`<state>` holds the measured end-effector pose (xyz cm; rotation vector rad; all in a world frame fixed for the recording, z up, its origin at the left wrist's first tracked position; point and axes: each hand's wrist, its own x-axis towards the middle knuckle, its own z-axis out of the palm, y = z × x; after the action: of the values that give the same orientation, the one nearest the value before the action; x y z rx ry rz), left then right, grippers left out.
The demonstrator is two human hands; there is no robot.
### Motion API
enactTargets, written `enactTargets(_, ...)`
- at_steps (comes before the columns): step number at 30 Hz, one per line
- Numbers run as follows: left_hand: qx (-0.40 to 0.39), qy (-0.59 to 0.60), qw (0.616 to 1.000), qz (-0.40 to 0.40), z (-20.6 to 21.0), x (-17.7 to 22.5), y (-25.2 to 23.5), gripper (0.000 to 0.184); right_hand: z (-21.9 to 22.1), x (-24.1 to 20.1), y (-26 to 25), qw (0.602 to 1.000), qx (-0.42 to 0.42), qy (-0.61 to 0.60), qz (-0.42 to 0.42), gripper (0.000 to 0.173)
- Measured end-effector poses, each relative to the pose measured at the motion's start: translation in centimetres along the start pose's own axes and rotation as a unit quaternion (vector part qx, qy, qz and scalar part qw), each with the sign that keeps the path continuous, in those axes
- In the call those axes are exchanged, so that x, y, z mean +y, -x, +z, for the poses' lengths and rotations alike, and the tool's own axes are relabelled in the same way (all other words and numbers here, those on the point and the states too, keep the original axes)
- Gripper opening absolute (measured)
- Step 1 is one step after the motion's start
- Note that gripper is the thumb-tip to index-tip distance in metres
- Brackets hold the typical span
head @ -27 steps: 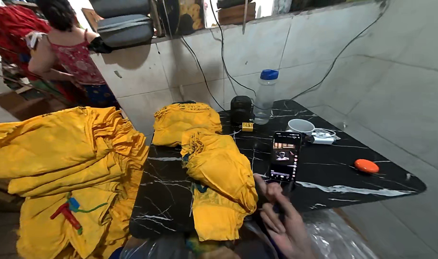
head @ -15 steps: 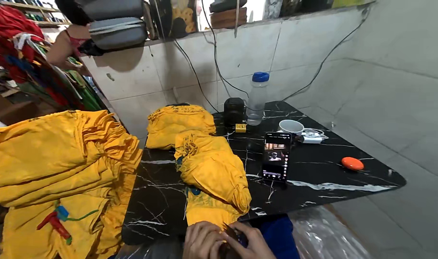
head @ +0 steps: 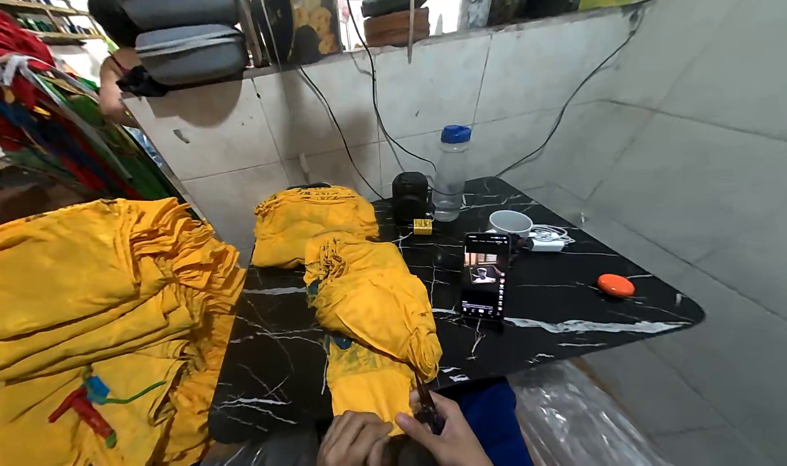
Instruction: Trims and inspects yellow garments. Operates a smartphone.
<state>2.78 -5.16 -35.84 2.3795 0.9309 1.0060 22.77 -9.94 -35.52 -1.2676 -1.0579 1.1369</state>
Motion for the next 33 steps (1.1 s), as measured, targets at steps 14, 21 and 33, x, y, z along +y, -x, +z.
enactTargets(14, 0.122, 0.189, 0.962, -0.156, 1.2, 3.2, -0.4, 0.014, 0.5, -0.4, 0.9, 0.978, 0.042, 0.175, -0.108, 0.026)
enactTargets(21, 0.166, 0.215, 0.948, -0.164, 2.5, 5.0, -2.0, 0.030, 0.4, -1.1, 1.5, 0.970, 0.006, 0.210, -0.119, 0.025)
enactTargets(33, 0.163, 0.318, 0.927, -0.117, 3.4, 2.9, -1.4, 0.014, 0.2, -1.4, 1.5, 0.991, 0.048, 0.115, -0.043, 0.022)
